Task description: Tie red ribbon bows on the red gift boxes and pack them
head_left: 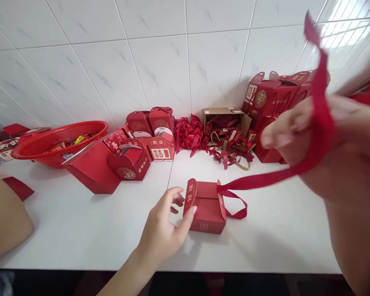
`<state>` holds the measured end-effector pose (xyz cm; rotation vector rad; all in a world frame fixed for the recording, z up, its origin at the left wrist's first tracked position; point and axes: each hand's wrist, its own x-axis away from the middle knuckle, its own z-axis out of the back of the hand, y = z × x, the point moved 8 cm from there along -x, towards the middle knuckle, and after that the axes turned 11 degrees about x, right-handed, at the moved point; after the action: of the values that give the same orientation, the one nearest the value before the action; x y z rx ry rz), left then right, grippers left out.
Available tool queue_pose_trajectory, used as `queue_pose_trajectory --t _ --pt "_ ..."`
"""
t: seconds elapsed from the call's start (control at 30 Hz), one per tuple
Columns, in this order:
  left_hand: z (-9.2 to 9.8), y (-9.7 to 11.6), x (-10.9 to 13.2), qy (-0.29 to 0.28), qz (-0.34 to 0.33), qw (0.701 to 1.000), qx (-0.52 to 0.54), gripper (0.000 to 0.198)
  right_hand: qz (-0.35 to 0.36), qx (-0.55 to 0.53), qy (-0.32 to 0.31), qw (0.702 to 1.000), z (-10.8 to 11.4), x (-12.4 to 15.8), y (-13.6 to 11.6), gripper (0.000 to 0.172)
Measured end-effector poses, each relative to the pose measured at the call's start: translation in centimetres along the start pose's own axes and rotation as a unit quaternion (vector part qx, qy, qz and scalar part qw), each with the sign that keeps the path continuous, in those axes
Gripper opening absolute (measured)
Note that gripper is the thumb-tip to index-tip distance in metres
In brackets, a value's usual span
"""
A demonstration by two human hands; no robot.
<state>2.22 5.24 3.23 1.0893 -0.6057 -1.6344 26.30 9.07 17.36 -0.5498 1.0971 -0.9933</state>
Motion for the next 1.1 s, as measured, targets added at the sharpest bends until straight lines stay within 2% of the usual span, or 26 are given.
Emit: queue_pose_trajectory --t 0.1,0.2,0.33,0.7,0.87,1.1 --pt "0.2 -1.5 0.2 0.051 0.058 0.993 0.092 0.030 -0.017 -0.041 -0.127 0.991 -5.1 0.7 1.7 0.017" --pt "0.5 -2.3 0.4 0.081 0.103 0.980 0.150 0.031 -0.060 0.051 -0.244 0.967 -10.1 1.8 4.4 0.020" --pt "0.8 -2.4 0.5 0.101 0.131 0.968 0.187 0.030 -0.060 0.128 -0.314 0.939 -13.2 2.8 6.1 0.022" --pt "0.6 -2.5 0.5 0.107 0.140 0.962 0.209 0.030 -0.114 0.081 -0.328 0.934 -13.4 3.2 7.3 0.021" --pt "0.3 -2.0 0.6 0.110 0.130 0.961 0.220 0.033 -0.187 0.008 -0.336 0.923 -13.6 3.1 7.9 0.020" --pt "0.1 -1.7 0.8 0.104 0.129 0.964 0.208 0.033 -0.222 -0.103 -0.341 0.908 -13.9 2.6 8.3 0.020"
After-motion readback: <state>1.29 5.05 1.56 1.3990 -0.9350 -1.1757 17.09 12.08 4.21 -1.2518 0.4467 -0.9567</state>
